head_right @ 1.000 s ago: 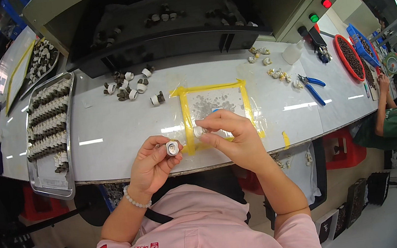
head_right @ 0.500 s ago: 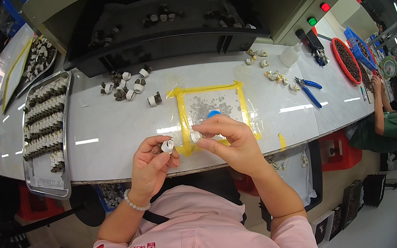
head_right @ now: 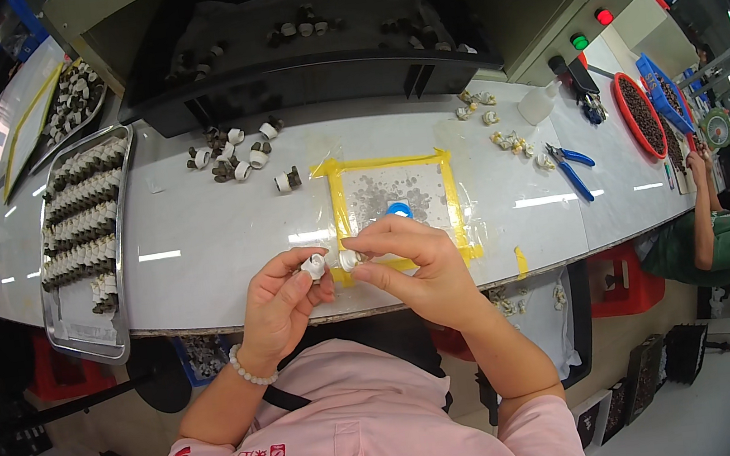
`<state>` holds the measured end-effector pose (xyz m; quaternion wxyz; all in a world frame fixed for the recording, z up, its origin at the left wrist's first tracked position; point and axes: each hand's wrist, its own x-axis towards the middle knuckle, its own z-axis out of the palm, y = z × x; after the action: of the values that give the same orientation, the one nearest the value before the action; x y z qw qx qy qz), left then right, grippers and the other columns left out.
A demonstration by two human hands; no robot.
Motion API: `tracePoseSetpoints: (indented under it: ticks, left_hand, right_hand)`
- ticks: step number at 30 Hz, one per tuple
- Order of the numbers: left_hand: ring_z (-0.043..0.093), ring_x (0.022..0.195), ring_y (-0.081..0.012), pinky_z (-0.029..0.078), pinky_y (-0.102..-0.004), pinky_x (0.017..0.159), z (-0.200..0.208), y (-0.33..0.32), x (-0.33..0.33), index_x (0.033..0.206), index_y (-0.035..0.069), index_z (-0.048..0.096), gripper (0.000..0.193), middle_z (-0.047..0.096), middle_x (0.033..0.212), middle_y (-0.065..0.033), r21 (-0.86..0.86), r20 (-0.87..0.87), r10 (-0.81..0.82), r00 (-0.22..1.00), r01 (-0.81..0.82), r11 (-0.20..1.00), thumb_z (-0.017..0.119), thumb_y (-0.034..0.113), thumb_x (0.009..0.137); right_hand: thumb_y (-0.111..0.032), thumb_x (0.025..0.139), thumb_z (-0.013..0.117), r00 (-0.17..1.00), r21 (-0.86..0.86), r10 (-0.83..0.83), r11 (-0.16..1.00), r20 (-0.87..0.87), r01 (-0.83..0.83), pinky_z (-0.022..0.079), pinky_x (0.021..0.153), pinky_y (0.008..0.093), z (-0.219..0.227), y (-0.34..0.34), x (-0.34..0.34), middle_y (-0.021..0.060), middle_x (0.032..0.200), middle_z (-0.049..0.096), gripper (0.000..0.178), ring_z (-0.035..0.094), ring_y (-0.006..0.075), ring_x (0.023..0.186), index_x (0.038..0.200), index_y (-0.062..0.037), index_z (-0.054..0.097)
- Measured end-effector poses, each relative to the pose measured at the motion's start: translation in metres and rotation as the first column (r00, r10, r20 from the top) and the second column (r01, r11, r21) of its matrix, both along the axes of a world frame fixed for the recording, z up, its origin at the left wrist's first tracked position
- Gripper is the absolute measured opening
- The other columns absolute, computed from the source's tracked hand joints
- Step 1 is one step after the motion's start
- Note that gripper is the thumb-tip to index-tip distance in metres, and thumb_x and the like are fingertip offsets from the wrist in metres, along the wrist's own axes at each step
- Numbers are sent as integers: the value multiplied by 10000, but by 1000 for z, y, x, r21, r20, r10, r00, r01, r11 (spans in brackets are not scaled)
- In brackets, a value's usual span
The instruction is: The person assembles small white and silver plastic and metal components, then tests them with a blue assembly jig before sorting them into silver trays.
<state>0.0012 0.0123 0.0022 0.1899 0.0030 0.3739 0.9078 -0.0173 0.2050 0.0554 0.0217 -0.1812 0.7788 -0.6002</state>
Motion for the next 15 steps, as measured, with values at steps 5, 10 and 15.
tracePoseSetpoints:
  ticks: [5, 10, 15]
  left_hand:
    - [592, 784, -162, 505, -275, 692, 4, -1, 0, 1152, -25, 502, 275, 611, 956, -126, 52, 31, 15, 999, -16, 999, 492, 130, 925]
    - [559, 650, -150, 462, -248, 575, 5, 2, 0, 1053, -10, 537, 230, 604, 839, -121, 59, 58, 73, 996, -77, 995, 454, 180, 951]
    - [506, 550, -136, 401, -228, 482, 11, 1, -1, 1013, -3, 542, 264, 582, 734, -100, -19, 115, 38, 993, -36, 999, 410, 223, 972]
  right_hand:
    - [-48, 758, 685, 1000, 0, -3, 1000, -15, 3, 456, 717, 262, 1, -2, 0, 79, 899, 629, 253, 597, 158, 779, 1009, -27, 657]
    - [-47, 760, 682, 1000, 17, 4, 1000, -22, -4, 457, 720, 263, 1, -4, 0, 86, 912, 628, 254, 604, 164, 785, 1012, -26, 656]
    - [-45, 762, 679, 999, 71, 24, 997, -25, -22, 459, 715, 260, 5, -9, 1, 89, 914, 623, 250, 606, 173, 782, 1009, -25, 656]
